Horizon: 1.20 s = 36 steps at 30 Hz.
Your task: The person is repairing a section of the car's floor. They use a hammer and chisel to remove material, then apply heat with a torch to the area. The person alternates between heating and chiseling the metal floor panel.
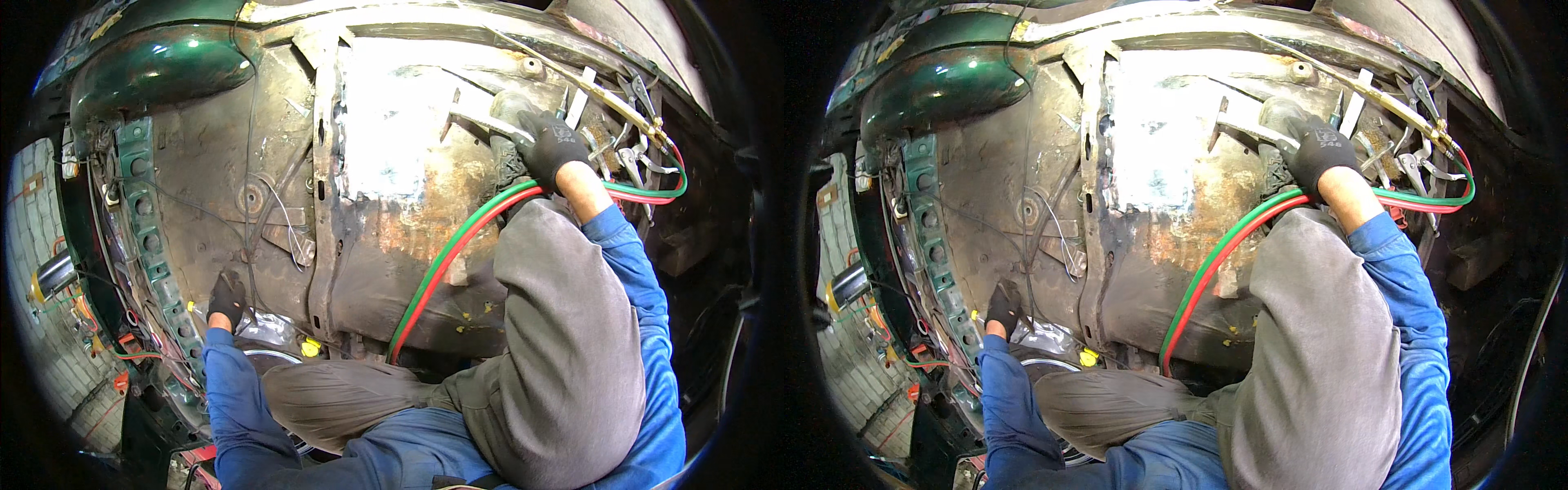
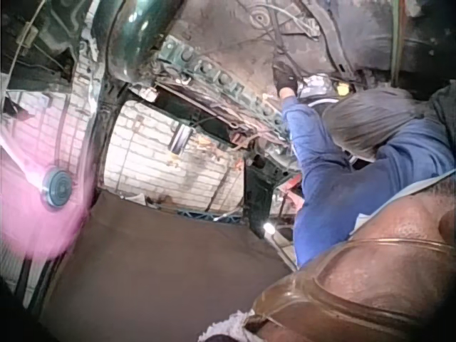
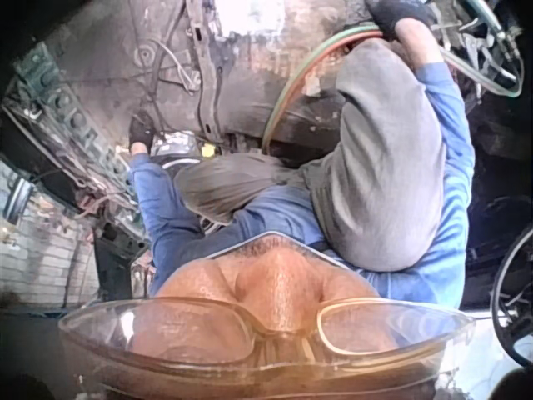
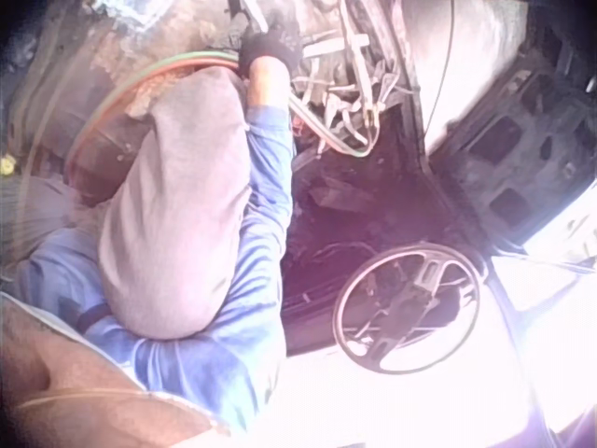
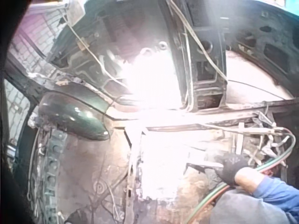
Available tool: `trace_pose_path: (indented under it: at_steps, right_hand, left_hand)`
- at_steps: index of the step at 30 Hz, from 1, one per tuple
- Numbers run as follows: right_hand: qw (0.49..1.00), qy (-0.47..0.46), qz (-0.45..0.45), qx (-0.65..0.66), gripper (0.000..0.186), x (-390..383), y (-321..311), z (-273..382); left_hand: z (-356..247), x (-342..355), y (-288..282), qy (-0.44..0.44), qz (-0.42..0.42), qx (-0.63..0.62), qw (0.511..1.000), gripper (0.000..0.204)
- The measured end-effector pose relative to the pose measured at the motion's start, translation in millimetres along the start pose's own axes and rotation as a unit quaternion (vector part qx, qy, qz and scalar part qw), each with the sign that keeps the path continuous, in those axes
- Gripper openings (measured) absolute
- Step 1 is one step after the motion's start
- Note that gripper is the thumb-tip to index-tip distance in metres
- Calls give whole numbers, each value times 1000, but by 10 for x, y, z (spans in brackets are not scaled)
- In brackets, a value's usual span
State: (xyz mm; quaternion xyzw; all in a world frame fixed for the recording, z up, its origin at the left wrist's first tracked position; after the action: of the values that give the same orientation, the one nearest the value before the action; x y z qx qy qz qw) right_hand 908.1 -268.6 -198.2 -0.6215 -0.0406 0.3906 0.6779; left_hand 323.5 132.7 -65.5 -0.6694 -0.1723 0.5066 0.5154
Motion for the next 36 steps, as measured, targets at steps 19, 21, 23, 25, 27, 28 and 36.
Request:
trace_pose_path:
  at_steps: [19, 21, 23, 25, 27, 28, 36]
  right_hand:
    - [923, 88, -373, -30, 49, -247, -401, -1475]
    - [911, 143, -385, -23, 50, -304, -588, -1443]
    - [886, 203, -413, -62, 53, -415, -647, -1874]
    - [883, 248, -392, -64, 55, -423, -731, -1874]
    - [877, 270, -388, -85, 55, -468, -689, -2055]
    - [883, 257, -380, -103, 57, -467, -662, -2088]
    - [908, 236, -230, -257, 76, -176, -651, -2269]
  left_hand:
    - [166, -161, 472, -17, -39, -10, 999, 66]
    - [416, -317, 404, -10, -55, -30, 998, 64]
    - [89, -338, 250, -24, -44, -71, 996, 59]
    - [467, -554, 272, -25, -65, -94, 993, 58]
    - [777, -698, 421, -35, -84, -125, 988, 57]
    - [863, -797, 461, -64, -70, -135, 986, 56]
    - [1060, -1290, 842, -93, -35, -243, 965, 36]
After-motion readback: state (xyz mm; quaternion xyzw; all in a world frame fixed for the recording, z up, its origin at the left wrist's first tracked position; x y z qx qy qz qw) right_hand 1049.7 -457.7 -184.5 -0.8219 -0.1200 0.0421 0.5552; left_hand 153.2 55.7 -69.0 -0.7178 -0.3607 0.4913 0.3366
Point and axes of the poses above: each hand's wrist, its own x-axis towards the middle knuckle, its own y-axis out of the palm, z = x × y, the point moved 4 cm from there along x, towards the middle knuckle, and after that the axes turned 3 degrees about y, right-handed, at the moved point
